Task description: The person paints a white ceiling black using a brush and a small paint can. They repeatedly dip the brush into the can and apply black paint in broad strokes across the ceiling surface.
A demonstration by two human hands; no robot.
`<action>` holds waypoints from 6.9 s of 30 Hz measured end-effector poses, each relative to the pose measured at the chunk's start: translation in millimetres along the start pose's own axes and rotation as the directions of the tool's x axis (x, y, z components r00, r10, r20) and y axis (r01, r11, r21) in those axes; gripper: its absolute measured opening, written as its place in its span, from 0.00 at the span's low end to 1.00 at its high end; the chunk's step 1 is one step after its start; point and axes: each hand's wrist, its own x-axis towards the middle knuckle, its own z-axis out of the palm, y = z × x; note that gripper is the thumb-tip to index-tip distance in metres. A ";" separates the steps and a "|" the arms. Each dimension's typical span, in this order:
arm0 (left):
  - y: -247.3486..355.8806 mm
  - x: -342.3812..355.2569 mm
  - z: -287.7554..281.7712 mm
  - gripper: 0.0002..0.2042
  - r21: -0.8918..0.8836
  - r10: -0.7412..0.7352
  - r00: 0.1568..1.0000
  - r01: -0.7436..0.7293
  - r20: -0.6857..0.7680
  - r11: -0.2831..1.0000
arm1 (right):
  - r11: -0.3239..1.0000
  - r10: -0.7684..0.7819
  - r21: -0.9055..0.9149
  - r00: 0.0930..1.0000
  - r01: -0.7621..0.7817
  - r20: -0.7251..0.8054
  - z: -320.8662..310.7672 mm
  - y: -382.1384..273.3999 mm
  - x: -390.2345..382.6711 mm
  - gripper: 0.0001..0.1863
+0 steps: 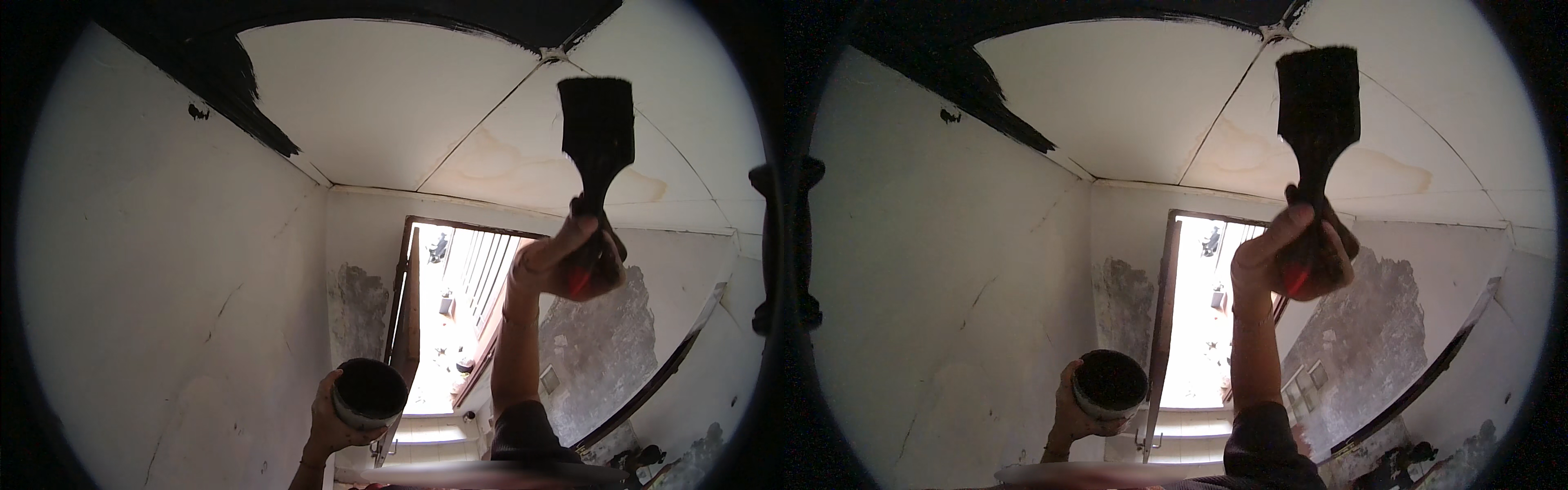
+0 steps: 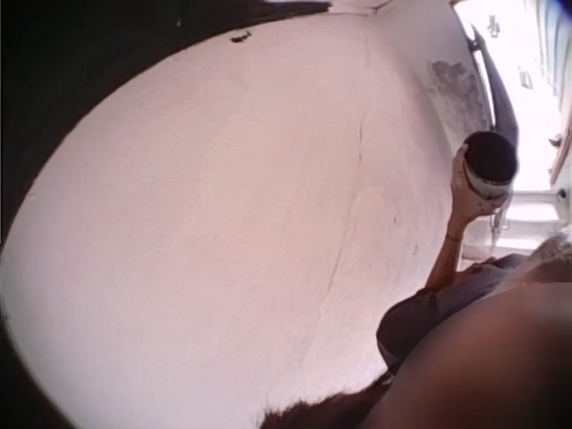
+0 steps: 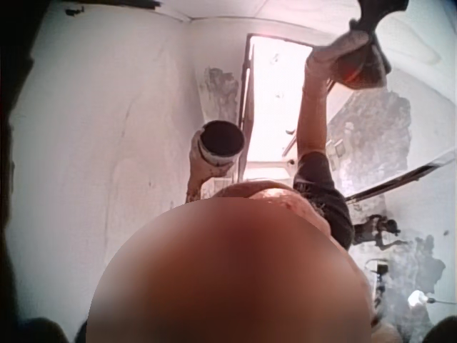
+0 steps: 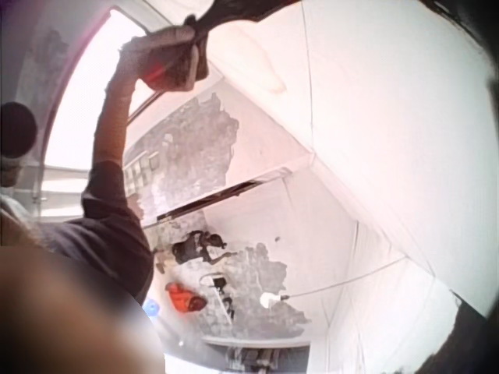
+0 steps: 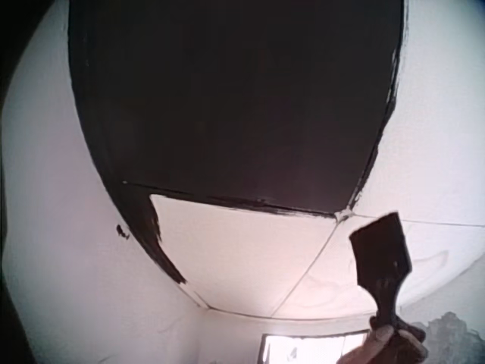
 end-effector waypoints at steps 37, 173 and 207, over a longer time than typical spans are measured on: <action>-7.7 -8.8 -2.3 0.64 0.082 -0.014 1.000 0.015 -0.007 0.997 | 0.768 -0.504 -0.252 0.799 0.589 0.328 42.9 40.2 -20.2 0.17; -14.5 -41.8 -33.4 0.65 -0.045 -0.079 0.989 0.074 -0.123 0.996 | 0.970 0.244 0.008 0.962 -0.244 -0.121 95.2 -38.1 -30.1 0.11; -5.1 -16.6 -14.7 0.66 -0.119 -0.084 0.994 0.092 0.076 0.989 | 0.764 -0.419 -0.201 0.709 0.612 0.567 -17.0 7.7 84.2 0.08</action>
